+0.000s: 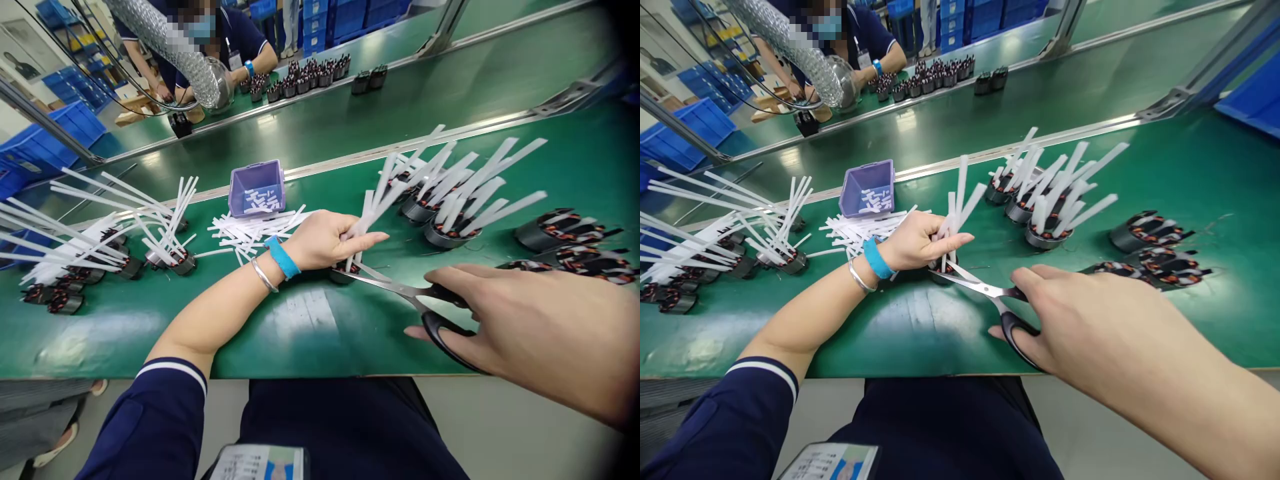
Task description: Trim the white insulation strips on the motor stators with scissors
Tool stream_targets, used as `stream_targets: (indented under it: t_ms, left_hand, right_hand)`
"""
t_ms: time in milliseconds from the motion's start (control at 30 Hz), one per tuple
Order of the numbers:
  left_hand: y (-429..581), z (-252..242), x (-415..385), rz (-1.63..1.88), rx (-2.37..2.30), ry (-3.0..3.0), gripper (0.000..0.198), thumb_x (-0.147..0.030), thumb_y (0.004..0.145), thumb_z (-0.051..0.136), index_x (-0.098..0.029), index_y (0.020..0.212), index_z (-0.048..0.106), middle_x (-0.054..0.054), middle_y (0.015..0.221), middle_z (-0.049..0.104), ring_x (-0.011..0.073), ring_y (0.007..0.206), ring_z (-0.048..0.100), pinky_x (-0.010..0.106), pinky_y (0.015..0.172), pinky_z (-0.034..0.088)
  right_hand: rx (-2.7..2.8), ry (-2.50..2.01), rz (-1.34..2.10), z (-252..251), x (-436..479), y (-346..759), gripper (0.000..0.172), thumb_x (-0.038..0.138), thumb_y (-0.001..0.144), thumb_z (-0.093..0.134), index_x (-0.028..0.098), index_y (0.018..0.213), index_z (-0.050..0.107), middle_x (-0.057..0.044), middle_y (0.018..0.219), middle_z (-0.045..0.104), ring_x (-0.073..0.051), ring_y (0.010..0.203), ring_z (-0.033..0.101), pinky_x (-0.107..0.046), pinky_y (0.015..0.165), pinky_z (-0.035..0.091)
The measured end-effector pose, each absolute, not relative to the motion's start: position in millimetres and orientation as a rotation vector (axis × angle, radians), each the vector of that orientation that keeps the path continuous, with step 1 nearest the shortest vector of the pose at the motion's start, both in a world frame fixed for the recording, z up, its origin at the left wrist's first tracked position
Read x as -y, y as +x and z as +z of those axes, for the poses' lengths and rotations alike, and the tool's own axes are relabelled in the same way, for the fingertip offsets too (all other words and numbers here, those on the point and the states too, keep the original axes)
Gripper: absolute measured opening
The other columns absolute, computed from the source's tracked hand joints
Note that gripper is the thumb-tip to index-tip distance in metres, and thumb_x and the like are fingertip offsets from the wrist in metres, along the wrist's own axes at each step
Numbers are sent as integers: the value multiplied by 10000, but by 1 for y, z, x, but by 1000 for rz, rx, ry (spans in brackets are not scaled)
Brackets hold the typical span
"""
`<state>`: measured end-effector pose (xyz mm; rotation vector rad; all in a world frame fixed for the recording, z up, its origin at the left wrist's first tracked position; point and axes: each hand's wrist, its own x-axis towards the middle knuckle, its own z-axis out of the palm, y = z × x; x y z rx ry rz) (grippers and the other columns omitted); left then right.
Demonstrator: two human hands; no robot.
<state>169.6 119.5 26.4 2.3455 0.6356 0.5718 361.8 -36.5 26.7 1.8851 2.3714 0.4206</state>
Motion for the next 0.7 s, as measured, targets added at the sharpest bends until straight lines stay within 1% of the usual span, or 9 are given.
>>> stream_targets:
  t_ms: [67, 133, 267, 333, 400, 467, 533, 600, 700]
  left_hand:
    - [169, 27, -119, 582, -652, 2347, 483, -476, 881, 549, -178, 513, 453, -38, 477, 429, 80, 482, 354, 248, 512, 266]
    - [169, 29, -118, 587, -641, 2362, 475, -457, 883, 548, -177, 512, 447, -42, 471, 408, 79, 481, 336, 251, 511, 252]
    - [170, 31, -118, 581, -606, 2361, 473, -453, 888, 539, -179, 512, 451, -34, 479, 422, 84, 488, 350, 252, 507, 252]
    - [171, 31, -118, 577, -617, 2358, 478, -458, 885, 544, -181, 508, 443, -31, 480, 437, 84, 485, 365, 247, 505, 263]
    - [171, 29, -120, 579, -625, 2353, 474, -447, 882, 553, -180, 506, 442, -32, 477, 453, 81, 479, 386, 239, 505, 285]
    - [171, 28, -121, 576, -617, 2334, 457, -429, 883, 558, -176, 515, 463, -31, 485, 489, 80, 484, 429, 229, 515, 319]
    - [171, 26, -123, 562, -607, 2290, 443, -415, 894, 545, -172, 529, 484, -26, 510, 540, 83, 498, 476, 221, 528, 351]
    - [170, 25, -124, 557, -610, 2246, 441, -407, 898, 537, -170, 530, 480, -20, 532, 570, 85, 504, 495, 218, 528, 360]
    - [167, 26, -126, 578, -616, 2198, 449, -402, 883, 557, -167, 516, 450, -22, 528, 555, 77, 498, 476, 215, 509, 343]
  right_hand:
    - [-2398, 1869, 479, 26, 40, 359, 366, 598, 742, 498, 233, 762, 483, -18, 566, 527, -214, 466, 517, -288, 488, 160]
    - [-2320, 1873, 398, 32, 40, 348, 374, 598, 738, 531, 227, 736, 482, -19, 543, 516, -221, 459, 533, -286, 484, 154]
    - [-2078, 1814, 34, 62, 34, 312, 280, 449, 854, 525, 185, 764, 543, -61, 612, 573, -248, 559, 620, -283, 483, 182]
    - [-2094, 1742, -37, 72, 29, 299, 241, 356, 896, 483, 180, 748, 556, -77, 661, 594, -251, 602, 638, -287, 472, 201]
    - [-2164, 1689, -32, 73, 26, 292, 204, 235, 881, 468, 186, 701, 550, -80, 686, 605, -249, 614, 642, -284, 456, 210]
    - [-2201, 1682, -14, 69, 25, 290, 183, 132, 811, 482, 189, 642, 525, -75, 669, 605, -240, 569, 628, -275, 433, 200]
    - [-2205, 1720, -6, 65, 25, 288, 174, 80, 746, 490, 187, 609, 503, -70, 642, 596, -229, 515, 604, -266, 413, 178]
    - [-2179, 1775, 24, 66, 25, 286, 166, 60, 748, 475, 175, 638, 519, -63, 617, 577, -218, 499, 599, -259, 410, 156]
    - [-2127, 1807, 64, 72, 27, 285, 183, 41, 815, 430, 152, 730, 548, -56, 624, 568, -207, 543, 632, -257, 427, 140]
